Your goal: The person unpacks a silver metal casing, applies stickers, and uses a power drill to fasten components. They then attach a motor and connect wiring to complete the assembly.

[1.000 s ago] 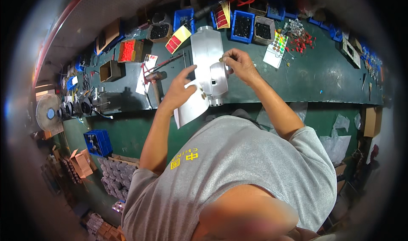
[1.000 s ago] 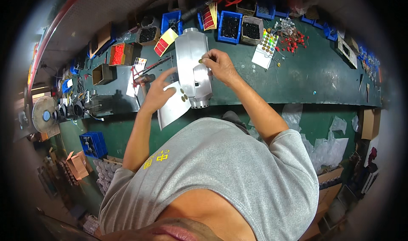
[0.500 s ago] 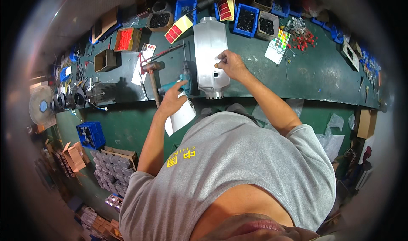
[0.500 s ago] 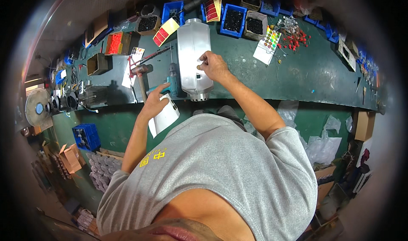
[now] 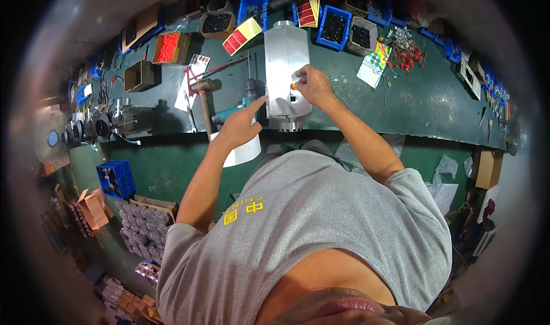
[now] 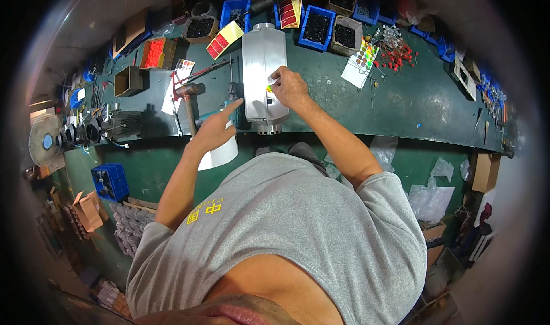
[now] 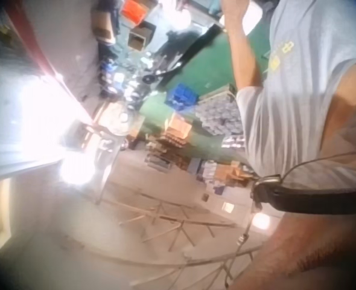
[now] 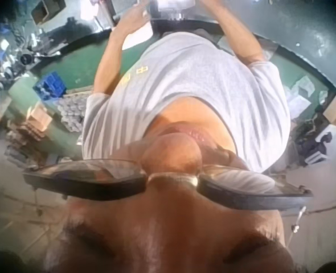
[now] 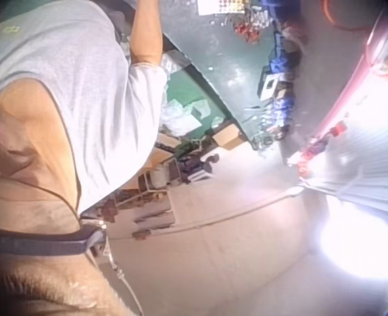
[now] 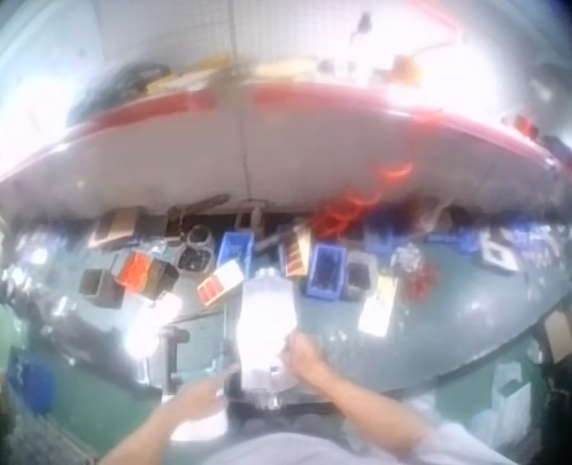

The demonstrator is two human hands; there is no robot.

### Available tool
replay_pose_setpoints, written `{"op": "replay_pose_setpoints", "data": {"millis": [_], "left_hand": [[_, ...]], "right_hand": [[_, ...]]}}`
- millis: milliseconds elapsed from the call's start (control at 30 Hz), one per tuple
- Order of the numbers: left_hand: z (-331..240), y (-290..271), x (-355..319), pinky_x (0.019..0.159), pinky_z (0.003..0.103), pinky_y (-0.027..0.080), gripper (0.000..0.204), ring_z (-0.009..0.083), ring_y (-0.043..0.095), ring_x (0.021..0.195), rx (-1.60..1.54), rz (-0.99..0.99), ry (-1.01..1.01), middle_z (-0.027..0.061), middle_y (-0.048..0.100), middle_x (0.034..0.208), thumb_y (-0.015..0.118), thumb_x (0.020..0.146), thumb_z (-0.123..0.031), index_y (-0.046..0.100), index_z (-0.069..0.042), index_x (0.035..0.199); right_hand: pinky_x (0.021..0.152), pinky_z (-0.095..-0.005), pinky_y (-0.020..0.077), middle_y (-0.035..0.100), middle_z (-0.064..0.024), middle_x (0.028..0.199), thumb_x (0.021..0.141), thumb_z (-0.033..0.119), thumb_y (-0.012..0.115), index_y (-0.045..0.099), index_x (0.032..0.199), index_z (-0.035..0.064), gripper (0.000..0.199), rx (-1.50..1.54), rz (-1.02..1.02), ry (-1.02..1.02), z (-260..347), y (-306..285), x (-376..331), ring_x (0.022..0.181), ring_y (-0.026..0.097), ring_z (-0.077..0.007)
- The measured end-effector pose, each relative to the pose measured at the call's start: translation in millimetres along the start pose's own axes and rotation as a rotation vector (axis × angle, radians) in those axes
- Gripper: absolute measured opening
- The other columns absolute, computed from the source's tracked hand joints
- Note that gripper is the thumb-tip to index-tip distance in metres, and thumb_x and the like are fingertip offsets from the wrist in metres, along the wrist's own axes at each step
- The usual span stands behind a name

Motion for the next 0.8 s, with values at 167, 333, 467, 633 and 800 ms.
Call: {"op": "replay_pose_setpoints", "data": {"millis": [167,333,467,633,800], "left_hand": [[-39.4,-3.1,22.0,0.084,0.051,0.052,0.083,0.0445,0.065,0.091,0.224,0.18,0.002,0.025,0.068,0.095,0.055,0.083,-0.01,0.028,-0.025,0.16],[-45.1,3.5,45.6,0.082,0.052,0.053,0.083,0.0417,0.067,0.089,0.325,0.173,0.105,0.0244,0.069,0.093,0.056,0.083,-0.009,0.029,-0.025,0.16],[-49.0,5.4,57.0,0.081,0.052,0.053,0.083,0.041,0.068,0.09,0.39,0.204,0.093,0.0236,0.07,0.093,0.057,0.083,-0.009,0.029,-0.023,0.16],[-45.7,11.2,64.3,0.078,0.052,0.054,0.082,0.0403,0.07,0.087,0.426,0.187,0.121,0.0222,0.071,0.091,0.058,0.083,-0.01,0.03,-0.02,0.159],[-48.9,12.4,68.5,0.076,0.051,0.055,0.082,0.0392,0.07,0.085,0.458,0.188,0.115,0.022,0.071,0.09,0.059,0.083,-0.009,0.03,-0.019,0.159]], "right_hand": [[0.08,-0.0414,0.0577,0.075,-0.0121,0.091,0.08,0.011,0.076,0.068,0.105,0.0046,0.028,-0.003,0.028,0.046,5.2,-1.6,-2.4,0.089,0.074,-0.029],[0.08,-0.0429,0.0574,0.075,-0.013,0.092,0.079,0.014,0.077,0.067,0.106,0.0053,0.03,-0.037,0.023,0.033,4.6,-0.9,-0.1,0.089,0.073,-0.0312],[0.074,-0.0421,0.0569,0.075,-0.0145,0.087,0.081,0.017,0.078,0.066,0.108,0.0016,0.033,-0.067,-0.011,-0.009,4.5,-0.8,0.6,0.083,0.074,-0.0314],[0.073,-0.0421,0.0571,0.075,-0.0155,0.085,0.081,0.015,0.077,0.066,0.108,0.0018,0.031,-0.07,-0.017,-0.015,3.7,-0.7,1.8,0.082,0.074,-0.0321],[0.075,-0.043,0.0573,0.075,-0.0163,0.087,0.082,0.015,0.075,0.068,0.104,0.001,0.027,-0.035,-0.028,-0.008,1.4,-1.5,1.8,0.084,0.074,-0.0331]]}}
Point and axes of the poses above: each hand's wrist, its own x-axis towards the middle knuckle, its own y-axis out of the palm, z = x × y, the point moved 5 cm from there along x, towards the middle knuckle
